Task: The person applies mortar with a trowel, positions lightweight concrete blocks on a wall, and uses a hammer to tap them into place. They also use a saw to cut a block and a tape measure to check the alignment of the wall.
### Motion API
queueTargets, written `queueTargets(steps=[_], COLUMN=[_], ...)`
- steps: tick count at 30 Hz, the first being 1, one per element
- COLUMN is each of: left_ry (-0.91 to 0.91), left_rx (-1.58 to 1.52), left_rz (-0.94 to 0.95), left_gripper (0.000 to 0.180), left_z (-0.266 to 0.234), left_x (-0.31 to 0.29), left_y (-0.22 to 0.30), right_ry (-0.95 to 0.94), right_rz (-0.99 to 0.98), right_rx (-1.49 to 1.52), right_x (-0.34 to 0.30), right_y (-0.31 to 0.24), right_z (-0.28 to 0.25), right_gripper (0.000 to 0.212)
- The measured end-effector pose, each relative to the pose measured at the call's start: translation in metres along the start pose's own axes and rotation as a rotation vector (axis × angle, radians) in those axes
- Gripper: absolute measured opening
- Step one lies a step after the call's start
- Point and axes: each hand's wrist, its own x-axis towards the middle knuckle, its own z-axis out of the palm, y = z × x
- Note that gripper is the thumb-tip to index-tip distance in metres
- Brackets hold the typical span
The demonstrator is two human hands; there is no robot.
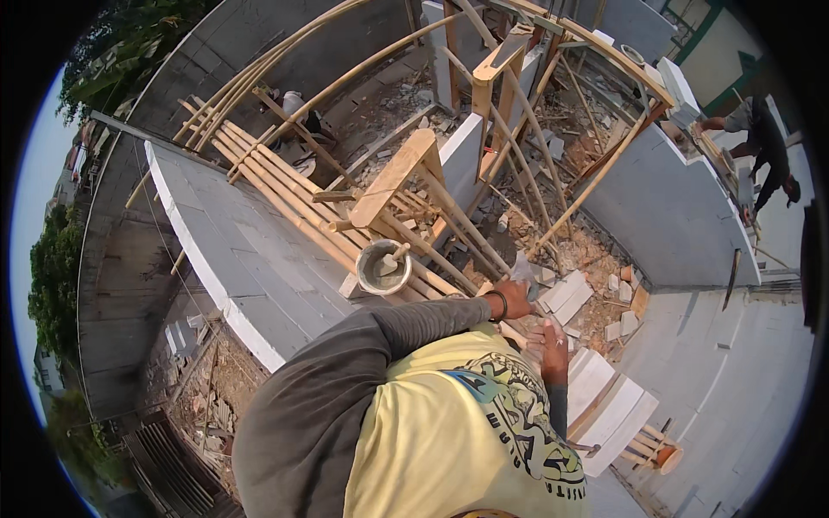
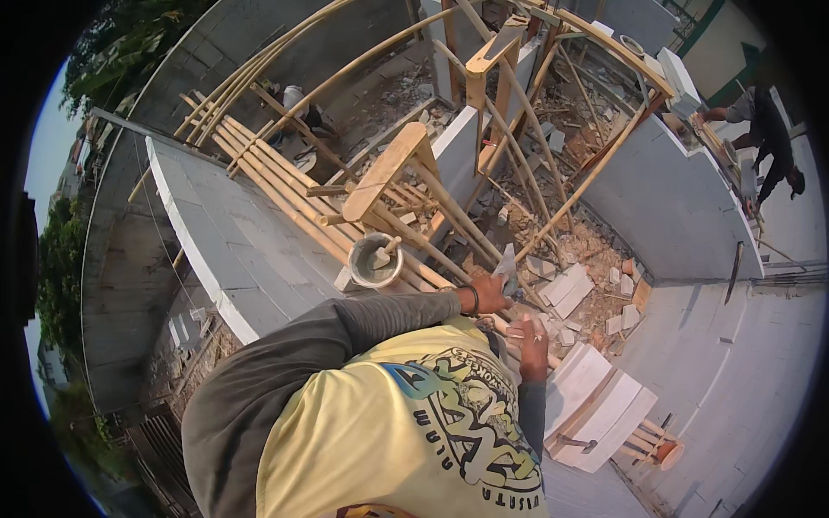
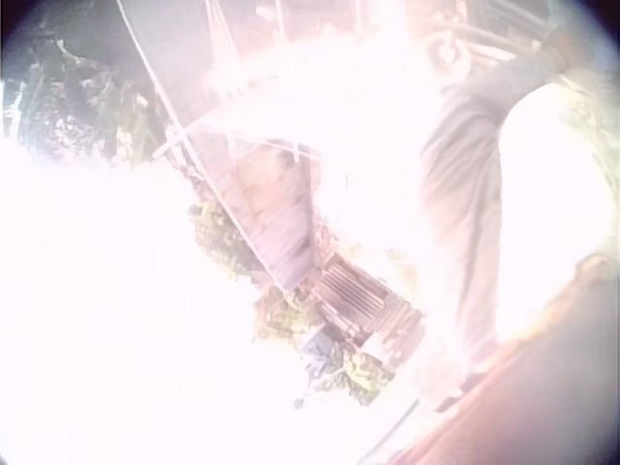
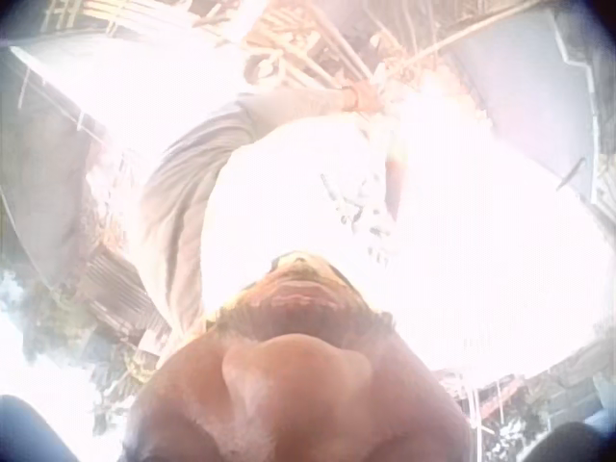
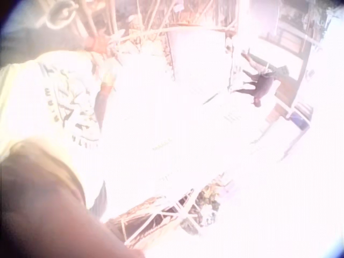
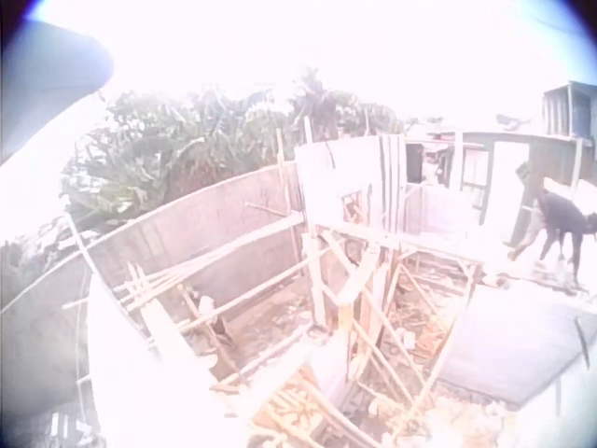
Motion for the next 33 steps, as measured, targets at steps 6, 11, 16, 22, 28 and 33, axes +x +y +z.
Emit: queueTargets(steps=[6,11,16,22,28,33], left_ry=[0.070,0.049,0.068,0.286,0.026,-0.307], left_rx=[-0.100,0.005,0.205,-0.038,-0.273,0.233], left_rz=[0.085,0.146,0.300,0.392,-0.086,-0.249], left_gripper=[0.051,0.035,0.037,0.047,0.027,0.028], left_z=[-0.032,-0.029,-0.047,-0.088,-0.071,-0.088], left_x=[-0.028,-0.040,-0.047,-0.046,-0.032,0.037], left_y=[0.015,-0.007,-0.024,-0.055,-0.263,-0.309], right_ry=[-0.095,-0.153,-0.199,0.077,0.606,1.158], right_rz=[0.056,0.292,0.412,0.151,-0.059,0.154], right_rx=[0.110,0.324,0.514,0.756,0.908,0.469], right_x=[0.036,0.061,0.087,0.088,0.040,-0.003], right_y=[-0.054,-0.033,-0.007,-0.003,0.071,0.148], right_z=[0.072,0.092,0.092,0.041,-0.064,-0.072], right_gripper=[0.050,0.046,0.036,0.014,0.023,0.034])
